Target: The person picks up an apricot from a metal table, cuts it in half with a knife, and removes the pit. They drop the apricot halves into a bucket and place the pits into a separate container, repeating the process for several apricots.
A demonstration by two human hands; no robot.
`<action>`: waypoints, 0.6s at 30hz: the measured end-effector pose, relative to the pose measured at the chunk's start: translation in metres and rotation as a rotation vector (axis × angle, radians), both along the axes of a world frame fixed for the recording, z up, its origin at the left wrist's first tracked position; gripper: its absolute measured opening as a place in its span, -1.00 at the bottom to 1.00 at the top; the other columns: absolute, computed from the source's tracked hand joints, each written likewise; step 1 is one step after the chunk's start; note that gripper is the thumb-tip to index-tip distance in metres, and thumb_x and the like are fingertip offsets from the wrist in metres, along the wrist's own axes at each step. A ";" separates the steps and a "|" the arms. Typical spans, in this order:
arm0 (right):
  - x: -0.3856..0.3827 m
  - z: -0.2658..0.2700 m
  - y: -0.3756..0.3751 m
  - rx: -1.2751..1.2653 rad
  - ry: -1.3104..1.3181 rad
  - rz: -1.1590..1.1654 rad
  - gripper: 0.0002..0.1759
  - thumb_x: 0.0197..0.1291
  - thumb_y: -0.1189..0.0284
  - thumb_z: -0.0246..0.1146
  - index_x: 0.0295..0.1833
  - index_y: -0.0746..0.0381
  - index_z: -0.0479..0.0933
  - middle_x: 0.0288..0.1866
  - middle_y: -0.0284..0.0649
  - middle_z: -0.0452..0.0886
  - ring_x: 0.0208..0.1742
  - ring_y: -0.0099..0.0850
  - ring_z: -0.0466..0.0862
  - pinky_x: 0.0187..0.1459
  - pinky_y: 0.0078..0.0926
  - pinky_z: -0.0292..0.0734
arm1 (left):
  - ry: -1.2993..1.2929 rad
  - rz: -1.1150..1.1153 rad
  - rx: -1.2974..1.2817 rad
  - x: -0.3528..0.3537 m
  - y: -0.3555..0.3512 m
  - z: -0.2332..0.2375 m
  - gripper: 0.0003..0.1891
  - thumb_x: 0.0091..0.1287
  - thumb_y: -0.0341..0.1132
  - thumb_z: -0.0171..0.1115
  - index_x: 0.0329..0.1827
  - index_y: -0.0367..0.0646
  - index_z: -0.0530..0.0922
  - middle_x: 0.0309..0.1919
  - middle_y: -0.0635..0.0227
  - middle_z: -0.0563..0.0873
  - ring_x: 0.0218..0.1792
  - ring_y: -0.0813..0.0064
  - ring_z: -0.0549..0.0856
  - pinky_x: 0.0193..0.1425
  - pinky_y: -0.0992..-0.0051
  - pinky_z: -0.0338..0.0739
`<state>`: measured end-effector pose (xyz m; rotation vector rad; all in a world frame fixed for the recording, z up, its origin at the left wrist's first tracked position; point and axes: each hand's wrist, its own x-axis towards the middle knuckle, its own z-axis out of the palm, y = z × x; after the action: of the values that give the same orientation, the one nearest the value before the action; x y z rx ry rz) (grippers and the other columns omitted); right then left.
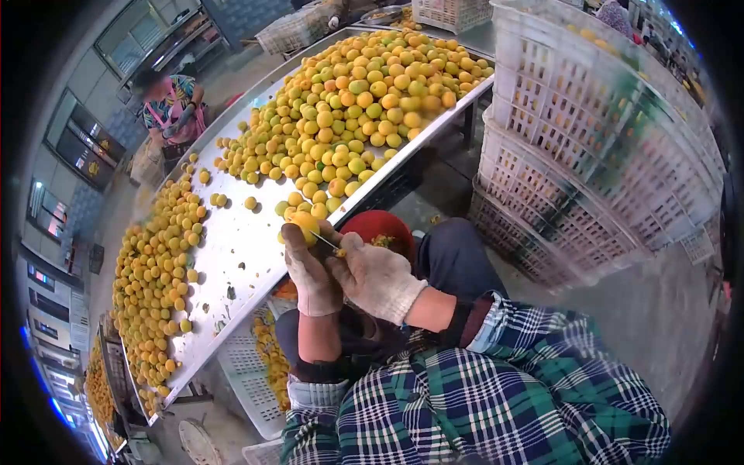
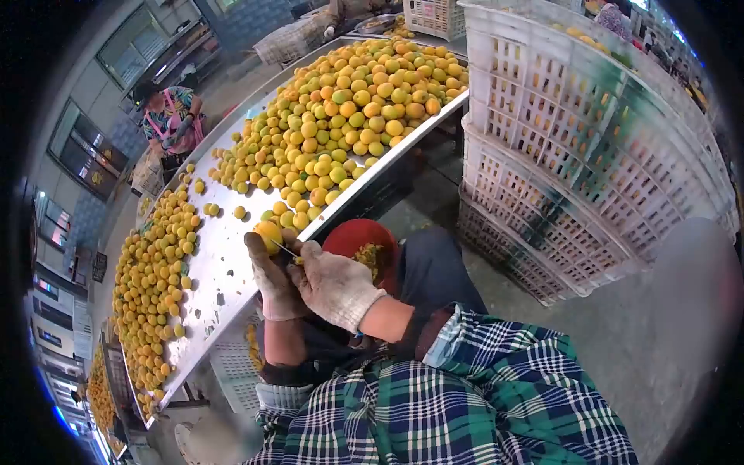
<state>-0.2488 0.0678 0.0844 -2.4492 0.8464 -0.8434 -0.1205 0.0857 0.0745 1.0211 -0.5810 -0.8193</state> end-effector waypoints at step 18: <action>0.005 -0.008 -0.012 0.244 0.018 -0.058 -0.65 0.39 0.14 0.01 -0.05 0.24 0.29 -0.40 -0.01 0.63 -0.34 -0.02 0.69 -0.37 -0.09 0.57 | -0.066 -0.036 0.061 0.003 -0.008 -0.011 -0.38 0.41 0.26 0.00 0.09 -0.21 0.45 -0.26 0.29 0.64 -0.31 0.49 0.62 -0.23 0.53 0.53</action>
<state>-0.2436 0.0561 0.0768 -2.2322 0.9698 -0.6945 -0.1178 0.0781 0.0637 1.0990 -0.6356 -0.8417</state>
